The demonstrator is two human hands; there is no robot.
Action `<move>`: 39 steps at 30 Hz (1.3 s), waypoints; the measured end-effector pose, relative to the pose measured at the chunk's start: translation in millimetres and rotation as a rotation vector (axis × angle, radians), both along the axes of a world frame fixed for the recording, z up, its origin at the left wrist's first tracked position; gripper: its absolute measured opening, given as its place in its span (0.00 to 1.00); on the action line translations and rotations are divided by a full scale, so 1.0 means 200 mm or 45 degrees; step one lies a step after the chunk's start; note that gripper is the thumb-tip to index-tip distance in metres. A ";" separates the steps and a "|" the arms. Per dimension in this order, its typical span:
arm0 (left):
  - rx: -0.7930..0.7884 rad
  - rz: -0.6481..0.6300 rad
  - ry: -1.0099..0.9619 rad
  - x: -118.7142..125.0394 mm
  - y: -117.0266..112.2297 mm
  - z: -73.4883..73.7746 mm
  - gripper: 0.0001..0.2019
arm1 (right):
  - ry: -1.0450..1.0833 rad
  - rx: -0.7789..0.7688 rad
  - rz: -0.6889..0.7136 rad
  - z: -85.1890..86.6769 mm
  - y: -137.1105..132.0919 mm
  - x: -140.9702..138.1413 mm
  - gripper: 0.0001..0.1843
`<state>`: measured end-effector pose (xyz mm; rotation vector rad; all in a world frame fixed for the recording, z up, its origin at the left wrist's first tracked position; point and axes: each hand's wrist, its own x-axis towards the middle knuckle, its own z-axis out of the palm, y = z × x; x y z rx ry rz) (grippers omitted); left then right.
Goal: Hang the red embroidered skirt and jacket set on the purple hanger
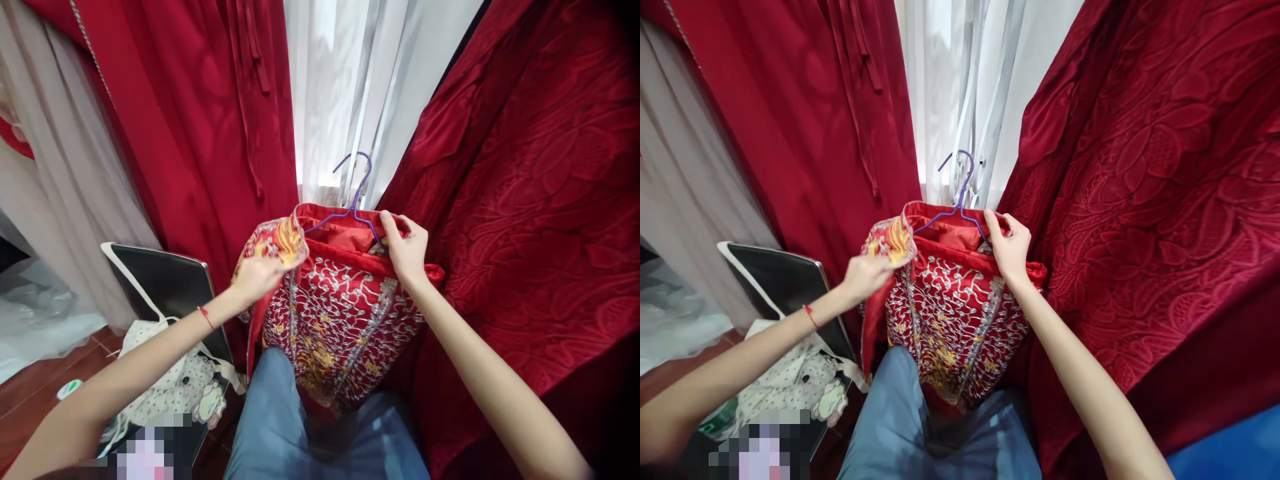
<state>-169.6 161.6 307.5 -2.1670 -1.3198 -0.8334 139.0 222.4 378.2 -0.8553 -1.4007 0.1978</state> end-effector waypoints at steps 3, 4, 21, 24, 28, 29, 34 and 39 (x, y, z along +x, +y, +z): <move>-0.317 -0.103 0.351 0.13 -0.02 -0.23 0.18 | -0.058 -0.044 0.053 0.00 -0.02 0.01 0.21; -0.356 -0.202 0.404 0.15 -0.01 -0.27 0.18 | -0.070 -0.058 0.064 0.00 -0.03 0.01 0.20; 0.142 -0.073 -0.361 0.06 0.36 0.25 0.19 | -0.032 -0.447 0.239 0.01 -0.03 0.08 0.13; 0.061 -0.162 -0.343 0.15 0.35 0.41 0.22 | -0.013 -0.529 0.259 0.05 -0.03 0.16 0.13; -0.328 -0.226 -0.222 0.29 0.35 0.54 0.24 | -0.170 -0.606 0.336 0.09 -0.10 0.26 0.13; -0.361 -0.218 -0.218 0.33 0.35 0.53 0.24 | -0.210 -0.634 0.372 0.09 -0.12 0.27 0.13; -0.135 -0.086 -0.434 0.46 0.35 0.39 0.26 | -0.290 -0.632 0.450 0.03 -0.21 0.27 0.17; -0.091 0.033 -0.402 0.41 0.36 0.33 0.31 | -0.473 -0.472 0.277 -0.04 -0.23 0.21 0.22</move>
